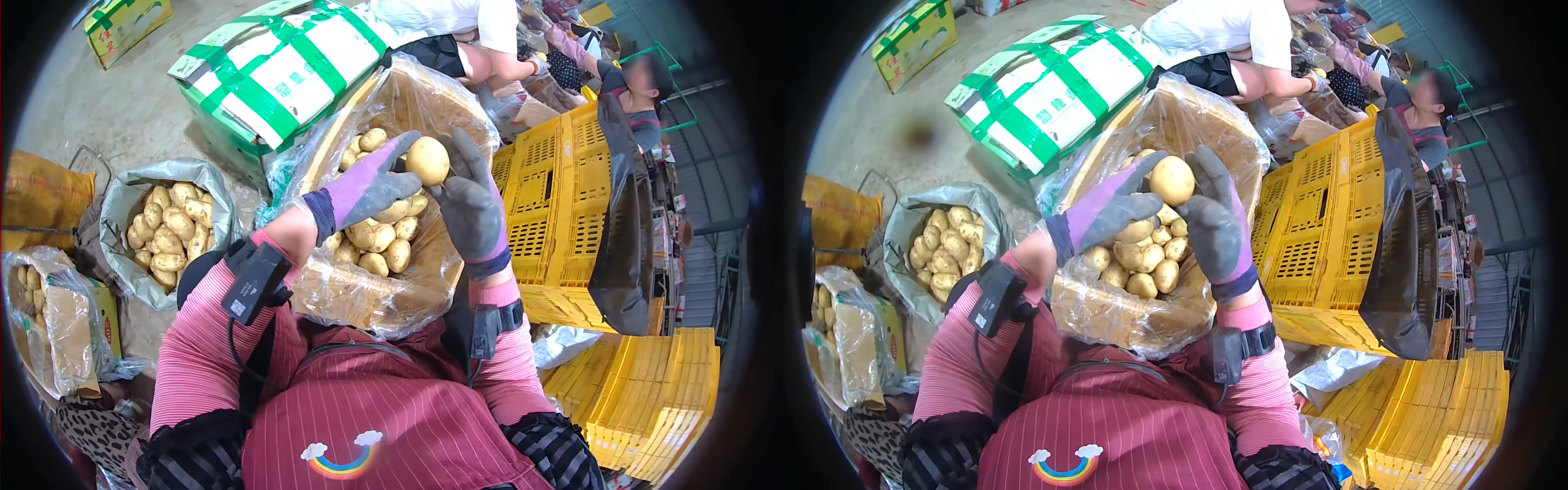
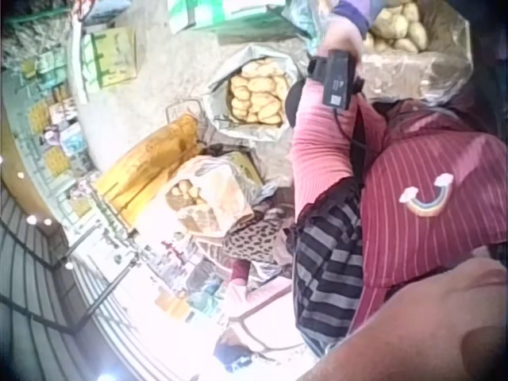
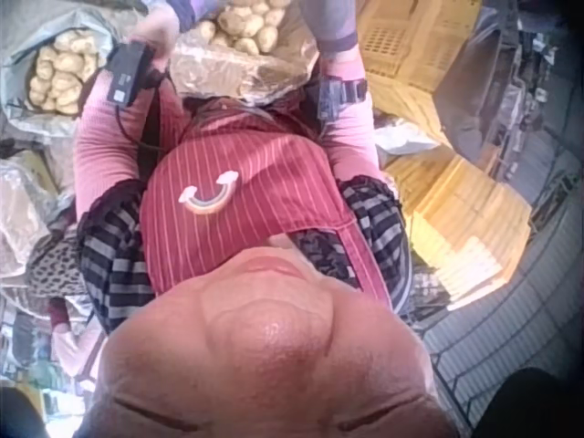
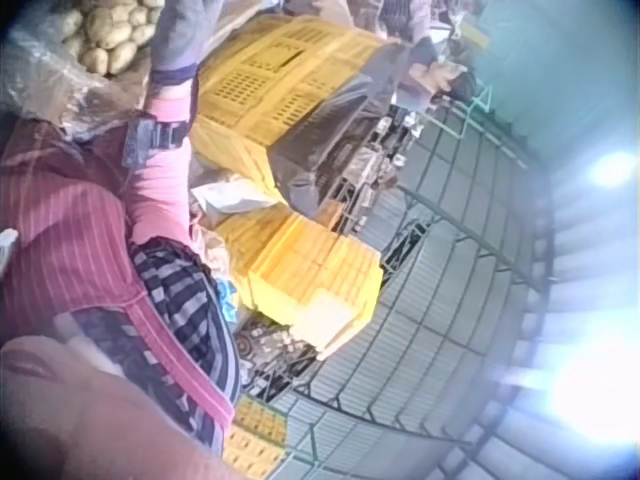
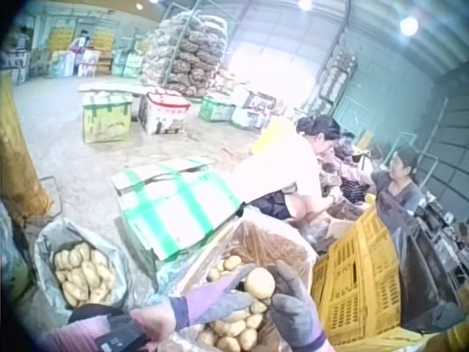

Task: Sorting potatoes from bags into crates and boxes while checking for quality and packing them.

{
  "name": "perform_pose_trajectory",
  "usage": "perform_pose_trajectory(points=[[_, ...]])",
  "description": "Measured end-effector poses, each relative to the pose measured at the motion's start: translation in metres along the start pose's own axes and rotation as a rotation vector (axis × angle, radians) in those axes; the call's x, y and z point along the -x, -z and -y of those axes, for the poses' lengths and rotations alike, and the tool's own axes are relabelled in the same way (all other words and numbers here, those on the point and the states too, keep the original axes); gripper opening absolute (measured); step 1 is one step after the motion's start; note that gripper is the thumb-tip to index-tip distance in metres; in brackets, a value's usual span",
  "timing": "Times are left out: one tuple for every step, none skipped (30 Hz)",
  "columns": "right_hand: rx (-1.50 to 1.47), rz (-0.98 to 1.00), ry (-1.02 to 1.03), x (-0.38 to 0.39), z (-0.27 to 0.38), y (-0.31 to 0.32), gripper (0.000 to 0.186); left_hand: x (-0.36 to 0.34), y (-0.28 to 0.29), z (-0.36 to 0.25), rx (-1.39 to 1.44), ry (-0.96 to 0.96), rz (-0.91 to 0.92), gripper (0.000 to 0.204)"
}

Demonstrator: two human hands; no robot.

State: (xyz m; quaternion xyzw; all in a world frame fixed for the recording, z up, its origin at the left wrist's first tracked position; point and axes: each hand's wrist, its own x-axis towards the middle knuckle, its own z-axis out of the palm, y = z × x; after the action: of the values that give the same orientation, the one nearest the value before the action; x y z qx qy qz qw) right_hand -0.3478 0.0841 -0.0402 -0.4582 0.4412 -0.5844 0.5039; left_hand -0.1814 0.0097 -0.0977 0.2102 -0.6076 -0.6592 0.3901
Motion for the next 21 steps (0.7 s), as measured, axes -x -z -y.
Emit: perform_pose_trajectory(points=[[0.103, 0.011, 0.014, 0.002, 0.001, -0.006, 0.066, -0.002, 0.001, 0.011, 0.107, -0.015, 0.01, 0.056], [0.103, 0.011, 0.013, 0.004, 0.0, -0.007, 0.066, -0.004, 0.004, 0.005, 0.108, -0.014, 0.009, 0.056], [0.342, 0.056, 0.055, 0.006, -0.001, -0.007, 0.066, -0.008, 0.007, -0.007, 0.108, 0.086, 0.069, 0.053], [0.582, 0.101, 0.096, 0.007, -0.001, -0.007, 0.065, -0.01, 0.008, -0.014, 0.107, 0.186, 0.128, 0.051], [0.583, 0.102, 0.096, 0.007, 0.0, -0.008, 0.065, -0.01, 0.01, -0.014, 0.108, 0.185, 0.127, 0.051], [0.45, 0.04, 0.027, 0.006, 0.002, -0.007, 0.062, -0.009, 0.012, -0.013, 0.169, 0.176, 0.094, 0.047], [0.317, -0.023, -0.042, 0.006, 0.004, -0.008, 0.059, -0.007, 0.014, -0.012, 0.23, 0.167, 0.061, 0.045], [0.183, -0.09, -0.11, 0.006, 0.005, -0.007, 0.056, -0.006, 0.015, -0.018, 0.232, 0.168, 0.064, 0.045], [-0.013, -0.14, -0.121, 0.007, 0.014, -0.016, 0.053, -0.005, 0.016, -0.029, 0.278, 0.281, 0.05, 0.043], [-0.011, -0.147, -0.12, 0.008, 0.011, -0.009, 0.053, -0.005, 0.017, -0.035, 0.325, 0.395, 0.036, 0.042], [-0.137, -0.19, -0.2, 0.006, 0.008, -0.003, 0.057, -0.004, 0.017, -0.033, 0.335, 0.253, 0.064, 0.045], [-0.264, -0.233, -0.28, 0.005, 0.007, 0.002, 0.062, -0.004, 0.018, -0.031, 0.336, 0.25, 0.068, 0.045], [-0.236, -0.265, -0.291, 0.005, 0.003, 0.004, 0.068, -0.005, 0.018, -0.03, 0.388, 0.319, 0.007, 0.045], [-0.235, -0.266, -0.291, 0.006, 0.002, 0.004, 0.068, -0.004, 0.018, -0.03, 0.44, 0.39, -0.059, 0.046], [-0.257, -0.24, -0.306, 0.007, 0.001, 0.004, 0.067, -0.003, 0.018, -0.029, 0.441, 0.39, -0.059, 0.046], [-0.28, -0.214, -0.321, 0.008, 0.0, 0.005, 0.067, -0.003, 0.018, -0.025, 0.358, 0.282, -0.018, 0.047], [-0.308, -0.164, -0.321, 0.008, -0.001, 0.005, 0.067, -0.001, 0.019, -0.021, 0.275, 0.175, 0.022, 0.048], [-0.309, -0.164, -0.323, 0.008, -0.002, 0.002, 0.067, 0.001, 0.02, -0.015, 0.191, 0.068, 0.061, 0.049], [-0.31, -0.175, -0.3, 0.008, -0.003, -0.002, 0.067, 0.0, 0.022, -0.007, 0.191, 0.07, 0.059, 0.049], [-0.309, -0.182, -0.278, 0.008, -0.003, -0.005, 0.067, -0.003, 0.025, -0.001, 0.402, 0.169, 0.069, 0.051], [-0.31, -0.175, -0.282, 0.007, -0.004, -0.005, 0.067, -0.005, 0.028, 0.005, 0.612, 0.266, 0.077, 0.053]])
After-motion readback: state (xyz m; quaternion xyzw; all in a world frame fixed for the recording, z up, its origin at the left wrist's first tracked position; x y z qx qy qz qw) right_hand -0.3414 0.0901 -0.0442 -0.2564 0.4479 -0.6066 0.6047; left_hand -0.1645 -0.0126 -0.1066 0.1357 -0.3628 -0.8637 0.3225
